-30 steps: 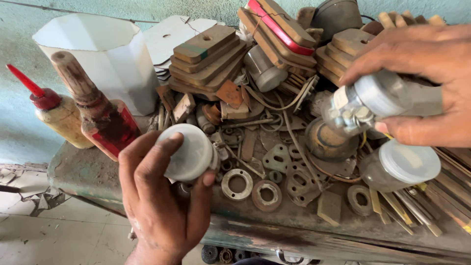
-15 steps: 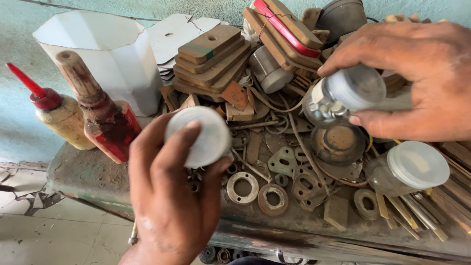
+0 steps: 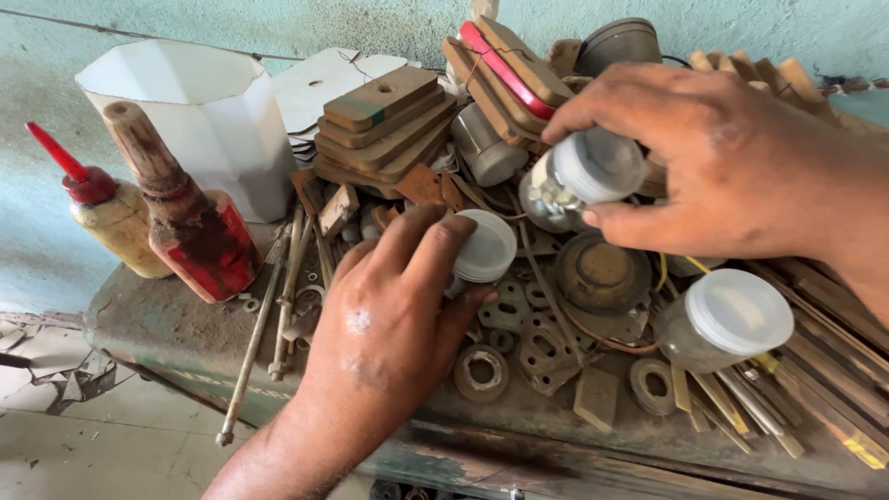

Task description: The person handles an electric motor stator on a workbench, then sorts small metal hardware such as washers, bolts and fittings by hand, placing them into plastic jars and a white container on the bench. They also use a bench vise and arrange tools and parts on the table.

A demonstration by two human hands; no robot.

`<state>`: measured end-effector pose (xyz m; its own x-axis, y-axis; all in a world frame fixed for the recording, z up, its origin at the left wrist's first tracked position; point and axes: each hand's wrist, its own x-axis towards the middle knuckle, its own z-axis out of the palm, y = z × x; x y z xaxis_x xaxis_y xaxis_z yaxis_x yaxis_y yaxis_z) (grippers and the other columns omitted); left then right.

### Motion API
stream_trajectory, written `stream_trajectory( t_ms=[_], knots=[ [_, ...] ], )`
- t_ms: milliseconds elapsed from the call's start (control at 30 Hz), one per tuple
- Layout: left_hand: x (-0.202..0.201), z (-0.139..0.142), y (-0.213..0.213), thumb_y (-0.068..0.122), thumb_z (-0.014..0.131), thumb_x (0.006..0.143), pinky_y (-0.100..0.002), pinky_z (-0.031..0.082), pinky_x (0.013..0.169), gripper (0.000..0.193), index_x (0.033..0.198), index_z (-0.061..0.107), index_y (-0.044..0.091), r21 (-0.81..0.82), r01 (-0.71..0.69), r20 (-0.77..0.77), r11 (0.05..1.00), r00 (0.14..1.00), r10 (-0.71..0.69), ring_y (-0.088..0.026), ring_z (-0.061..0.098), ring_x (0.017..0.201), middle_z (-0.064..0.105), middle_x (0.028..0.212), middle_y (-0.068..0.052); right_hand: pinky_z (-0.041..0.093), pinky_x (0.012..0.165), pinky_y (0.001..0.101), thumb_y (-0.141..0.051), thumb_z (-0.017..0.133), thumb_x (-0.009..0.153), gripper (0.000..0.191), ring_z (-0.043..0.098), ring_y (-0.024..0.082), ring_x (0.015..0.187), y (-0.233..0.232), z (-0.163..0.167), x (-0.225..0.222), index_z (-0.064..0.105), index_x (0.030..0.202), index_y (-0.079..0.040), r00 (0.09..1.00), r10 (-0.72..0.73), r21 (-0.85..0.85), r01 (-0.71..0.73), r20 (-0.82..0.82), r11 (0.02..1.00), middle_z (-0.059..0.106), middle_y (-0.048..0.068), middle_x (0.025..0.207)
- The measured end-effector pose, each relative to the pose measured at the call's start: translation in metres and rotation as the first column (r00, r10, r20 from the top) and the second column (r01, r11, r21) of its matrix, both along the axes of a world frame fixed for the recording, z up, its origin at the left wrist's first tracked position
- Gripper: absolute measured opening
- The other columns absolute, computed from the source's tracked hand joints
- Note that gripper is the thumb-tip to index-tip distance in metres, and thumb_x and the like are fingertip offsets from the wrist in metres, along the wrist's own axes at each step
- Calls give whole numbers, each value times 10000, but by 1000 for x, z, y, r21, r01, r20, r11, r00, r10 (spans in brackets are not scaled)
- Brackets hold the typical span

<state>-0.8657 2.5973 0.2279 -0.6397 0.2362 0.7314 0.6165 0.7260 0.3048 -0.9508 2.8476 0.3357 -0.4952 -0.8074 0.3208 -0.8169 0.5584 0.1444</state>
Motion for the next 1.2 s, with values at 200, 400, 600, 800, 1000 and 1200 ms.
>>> stream_trajectory(
  t_ms=[200, 400, 600, 800, 1000, 1200],
  knots=[
    [17, -1, 2, 262, 804, 846, -471, 491, 908, 539, 1280, 597, 17, 25, -98, -83, 995, 992, 100, -374, 641, 1096, 626, 1313, -180, 543, 917, 426, -294, 803, 751, 600, 683, 269, 1084, -13, 1, 3, 617, 1311, -185, 981, -15, 99, -4, 193, 995, 700, 67, 1170],
    [68, -26, 1, 257, 889, 756, -471, 537, 1039, 501, 1153, 643, 75, 249, -223, -318, 942, 900, 297, -326, 647, 1181, 652, 1228, -142, 493, 956, 474, -403, 757, 799, 666, 621, 325, 1167, 1, -13, -1, 580, 1419, -234, 979, -51, 259, -2, 200, 966, 652, 91, 1299],
    [100, -82, -49, 256, 817, 894, -345, 557, 916, 354, 1090, 616, 41, 487, -274, -355, 829, 805, 475, -197, 637, 1040, 630, 1169, -122, 469, 1013, 474, -496, 735, 824, 734, 583, 354, 1251, 12, -22, -13, 538, 1459, -186, 994, 26, 201, -47, 105, 978, 576, 152, 1424],
    [69, -117, -112, 260, 796, 1005, -306, 548, 827, 298, 1116, 652, 25, 494, -167, -523, 853, 727, 445, -219, 687, 954, 701, 1099, -119, 499, 1030, 449, -434, 730, 799, 663, 627, 338, 1244, -3, -10, 0, 602, 1377, -137, 978, 117, 121, -97, -172, 988, 627, 159, 1370],
    [34, -115, -173, 205, 742, 901, -358, 511, 753, 221, 981, 650, 21, 410, -88, -505, 908, 807, 306, -267, 640, 862, 704, 978, -126, 527, 1006, 454, -403, 754, 730, 682, 663, 323, 1178, -69, 4, 16, 643, 1338, -114, 934, -105, 131, 158, -341, 979, 676, 149, 1298],
    [9, -107, -222, 220, 811, 797, -349, 440, 732, 191, 908, 675, 146, 128, 155, -509, 980, 858, -69, -173, 689, 826, 722, 935, 0, 544, 944, 457, -618, 737, 703, 889, 640, 330, 1194, -161, -4, -4, 568, 1452, -173, 861, -282, 264, 414, -423, 871, 633, 116, 1375]
  ],
)
